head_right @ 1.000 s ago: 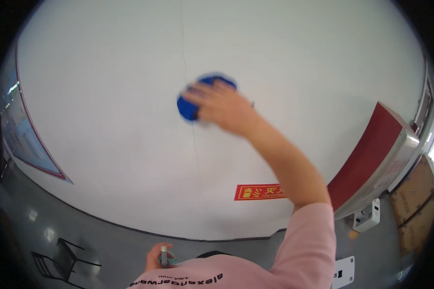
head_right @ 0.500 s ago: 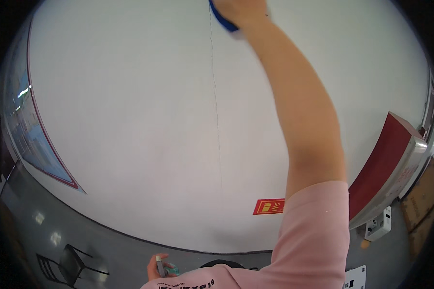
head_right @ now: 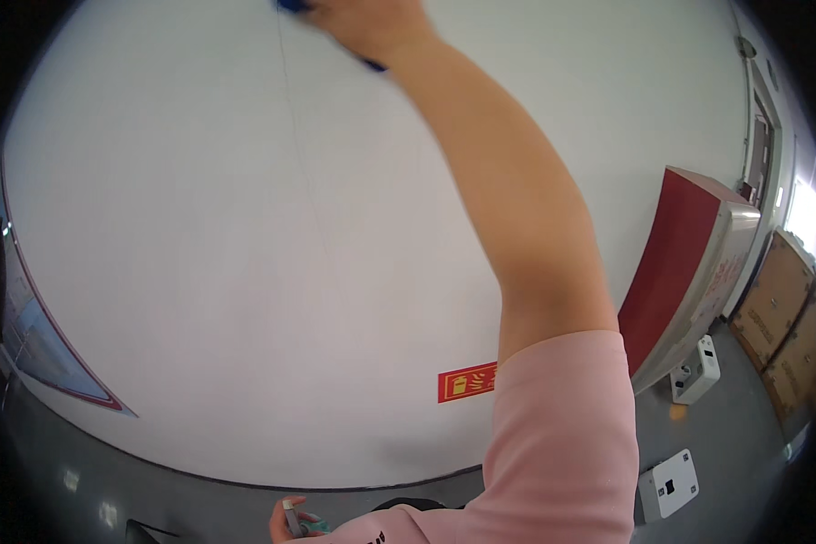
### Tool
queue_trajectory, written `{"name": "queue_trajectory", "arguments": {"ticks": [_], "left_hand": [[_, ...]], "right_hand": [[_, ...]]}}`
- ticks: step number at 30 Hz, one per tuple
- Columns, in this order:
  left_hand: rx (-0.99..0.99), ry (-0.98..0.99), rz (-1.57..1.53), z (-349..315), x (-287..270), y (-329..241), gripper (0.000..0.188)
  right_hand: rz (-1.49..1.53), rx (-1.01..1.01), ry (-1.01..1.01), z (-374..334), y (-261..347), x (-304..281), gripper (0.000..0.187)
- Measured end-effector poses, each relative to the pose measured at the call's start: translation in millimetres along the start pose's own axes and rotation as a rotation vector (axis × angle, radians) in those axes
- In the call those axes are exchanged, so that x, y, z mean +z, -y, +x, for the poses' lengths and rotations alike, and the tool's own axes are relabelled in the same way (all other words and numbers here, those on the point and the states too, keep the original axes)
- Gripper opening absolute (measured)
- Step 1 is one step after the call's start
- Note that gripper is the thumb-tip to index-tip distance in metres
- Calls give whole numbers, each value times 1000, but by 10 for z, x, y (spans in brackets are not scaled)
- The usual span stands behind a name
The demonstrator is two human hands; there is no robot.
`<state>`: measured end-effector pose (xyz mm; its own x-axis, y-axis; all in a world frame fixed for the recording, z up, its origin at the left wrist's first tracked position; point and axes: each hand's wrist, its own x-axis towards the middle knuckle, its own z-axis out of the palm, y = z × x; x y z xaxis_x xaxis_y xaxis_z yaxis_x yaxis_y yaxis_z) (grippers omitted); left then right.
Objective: Cleaning a bulletin board and a wall using a blue cloth and a green spray bottle.
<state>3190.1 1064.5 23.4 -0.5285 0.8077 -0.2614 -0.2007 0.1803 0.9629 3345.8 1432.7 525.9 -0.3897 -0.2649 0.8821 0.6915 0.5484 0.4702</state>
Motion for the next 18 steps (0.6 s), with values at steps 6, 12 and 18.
{"name": "queue_trajectory", "arguments": {"ticks": [6, 12, 18], "left_hand": [[50, -1, 114, 33, 80, 112, 29], [61, 30, 139, -8, 198, 107, 30], [-48, 46, 81, -10, 272, 112, 31]], "right_hand": [[-100, 664, -23, -491, -1053, -522, 33], [-322, 875, -209, -1571, -2130, -638, 52], [-364, 1184, -191, -2842, -2394, -947, 61]]}}
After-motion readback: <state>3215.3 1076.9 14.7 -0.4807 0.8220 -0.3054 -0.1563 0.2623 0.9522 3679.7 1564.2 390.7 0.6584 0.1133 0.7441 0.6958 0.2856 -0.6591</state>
